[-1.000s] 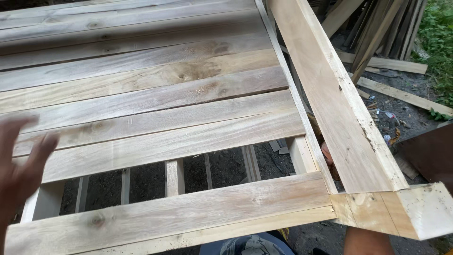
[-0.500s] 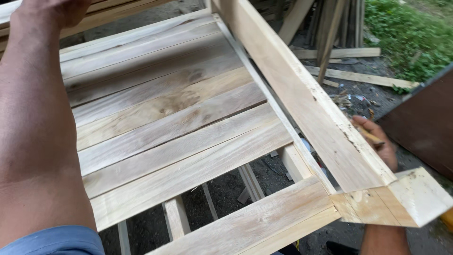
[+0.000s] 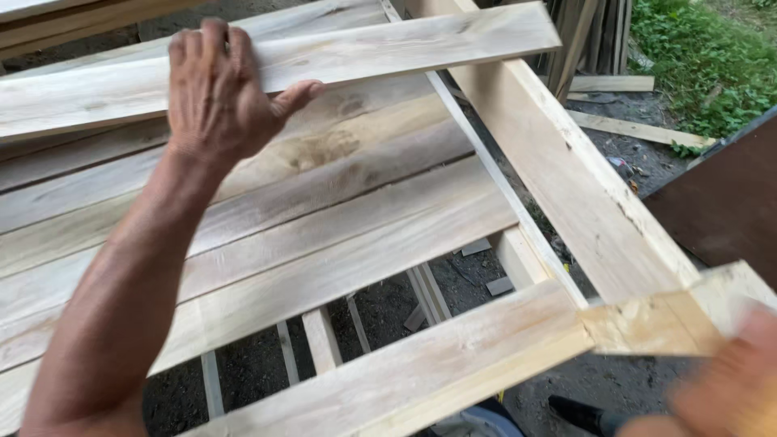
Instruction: The person uses a hand saw to cut wooden slats attached to a slatted wooden frame, holding each board steady with one hand while sawing with the other. They reposition the frame and continue sawing protruding board ends one at a time.
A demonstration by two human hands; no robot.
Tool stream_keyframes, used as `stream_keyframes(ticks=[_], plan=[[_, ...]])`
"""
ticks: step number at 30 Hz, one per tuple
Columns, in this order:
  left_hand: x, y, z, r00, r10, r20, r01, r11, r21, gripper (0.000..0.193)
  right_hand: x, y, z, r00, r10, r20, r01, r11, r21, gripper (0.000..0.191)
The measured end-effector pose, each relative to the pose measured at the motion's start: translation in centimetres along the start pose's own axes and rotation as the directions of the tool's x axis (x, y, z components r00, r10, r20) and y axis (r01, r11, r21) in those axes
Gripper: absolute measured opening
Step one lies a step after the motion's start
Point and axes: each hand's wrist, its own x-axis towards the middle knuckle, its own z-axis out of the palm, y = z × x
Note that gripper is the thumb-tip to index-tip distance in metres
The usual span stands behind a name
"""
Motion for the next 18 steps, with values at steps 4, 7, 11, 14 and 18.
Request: stream_keyframes(ticks=[4, 7, 11, 14, 18], plan=[[-2.8, 2.4, -2.9, 0.992, -0.034, 0.122, 0.057, 0.981, -0.185, 0.105, -1.2, -4.3, 4.3, 0.895, -0.311, 0.318, 0.29, 0.95, 0.113, 0.055], [-4.8, 4.2, -6.7, 0.999, 0.042, -0.014, -0.044, 0.993, -0.107, 0.102, -3.2, -4.6, 8.0, 0.796, -0.437, 0.418, 0.425, 0.896, 0.128, 0.057], [-6.7, 7.0, -12.4, 0.953, 0.003, 0.303, 0.066, 0.974, -0.216, 0.099, -5.2, -3.0, 9.1, 0.728, -0.489, 0.479, 0.523, 0.849, 0.072, 0.061], [-7.4, 9.7, -15.9, 0.96, -0.007, 0.28, 0.071, 0.973, -0.221, 0.104, -4.4, -1.9, 7.1, 0.702, -0.544, 0.459, 0.601, 0.799, 0.029, 0.062], [-11.4, 14.4, -19.1, 0.994, 0.004, 0.113, 0.022, 0.973, -0.23, 0.108, -2.8, -1.8, 3.3, 0.681, -0.582, 0.445, 0.647, 0.762, 0.007, 0.063]])
